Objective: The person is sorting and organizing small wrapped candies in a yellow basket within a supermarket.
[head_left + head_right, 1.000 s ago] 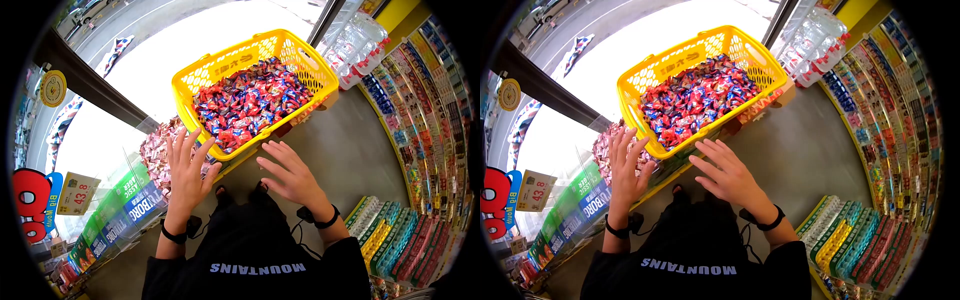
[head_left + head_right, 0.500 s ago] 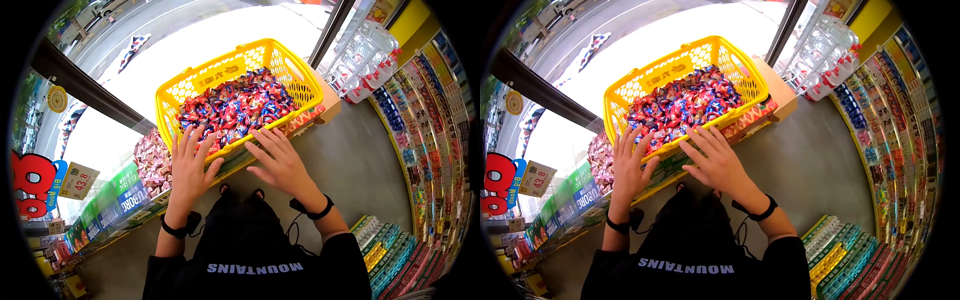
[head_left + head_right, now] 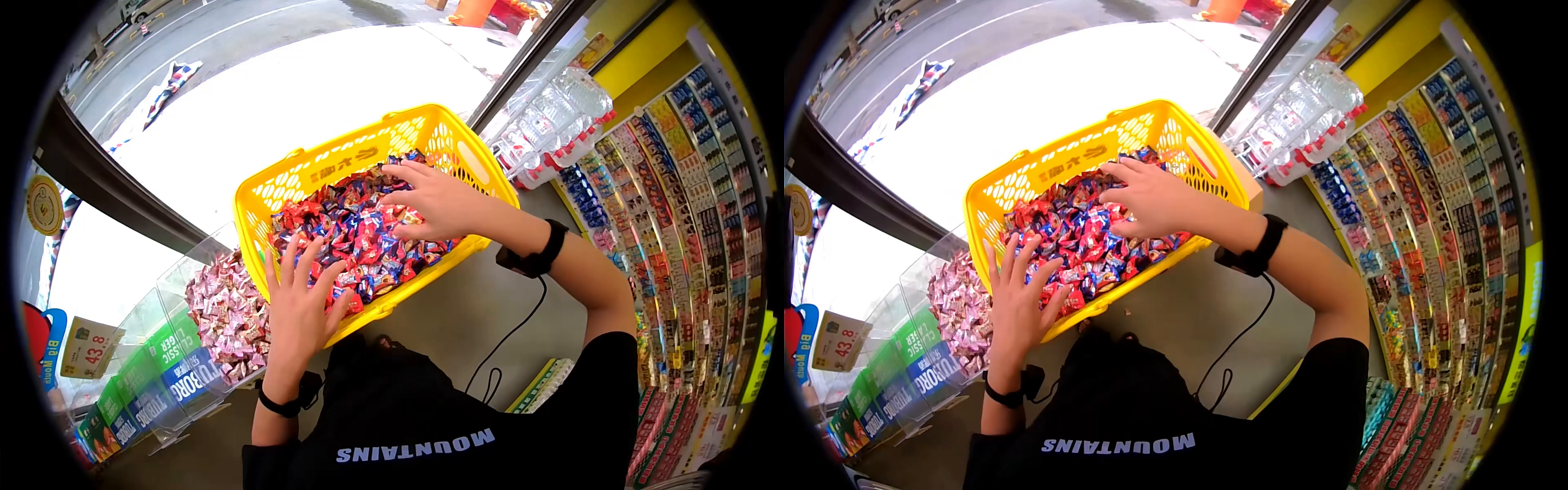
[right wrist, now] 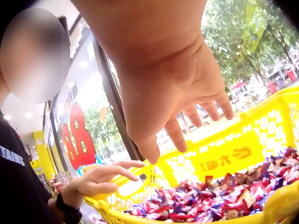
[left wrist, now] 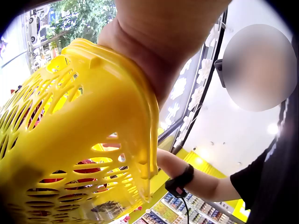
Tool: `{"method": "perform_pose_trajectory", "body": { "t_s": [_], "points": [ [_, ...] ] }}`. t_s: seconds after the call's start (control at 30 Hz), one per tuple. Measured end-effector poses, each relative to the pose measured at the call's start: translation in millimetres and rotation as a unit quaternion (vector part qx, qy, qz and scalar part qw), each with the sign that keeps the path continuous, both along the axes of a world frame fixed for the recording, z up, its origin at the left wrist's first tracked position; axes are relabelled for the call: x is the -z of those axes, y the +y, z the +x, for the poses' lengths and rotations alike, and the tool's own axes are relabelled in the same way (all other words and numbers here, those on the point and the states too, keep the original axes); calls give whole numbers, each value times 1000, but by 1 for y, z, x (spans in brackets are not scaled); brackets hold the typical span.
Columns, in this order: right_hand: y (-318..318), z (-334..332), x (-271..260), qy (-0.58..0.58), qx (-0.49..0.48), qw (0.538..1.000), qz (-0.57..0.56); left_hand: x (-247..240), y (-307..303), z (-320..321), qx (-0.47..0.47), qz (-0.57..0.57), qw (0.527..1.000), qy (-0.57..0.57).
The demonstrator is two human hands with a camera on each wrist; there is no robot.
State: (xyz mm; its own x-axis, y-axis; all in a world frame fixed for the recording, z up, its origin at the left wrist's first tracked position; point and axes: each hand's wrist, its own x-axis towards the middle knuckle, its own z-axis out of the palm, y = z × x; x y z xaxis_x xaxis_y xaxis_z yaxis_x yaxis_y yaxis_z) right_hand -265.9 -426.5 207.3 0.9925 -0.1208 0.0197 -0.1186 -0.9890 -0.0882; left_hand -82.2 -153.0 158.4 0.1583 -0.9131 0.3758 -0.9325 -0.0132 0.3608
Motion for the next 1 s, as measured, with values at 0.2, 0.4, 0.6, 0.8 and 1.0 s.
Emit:
{"method": "perform_pose_trajectory", "body": {
  "t_s": [0.2,0.4,0.6,0.8,1.0],
  "points": [
    [-41,61,65,294,152,943,-33,-3,0,2,-7,12,999,33],
    [-65,69,102,239,167,954,-70,-3,-1,4,-14,11,999,28],
    [-88,71,126,183,153,970,-52,-2,-2,0,-40,18,999,24],
    [-86,80,135,200,161,964,-71,-2,-3,-2,-43,49,998,5],
    [-84,86,142,203,191,958,-69,-2,-3,-4,-54,52,997,-3]
  ]
}}
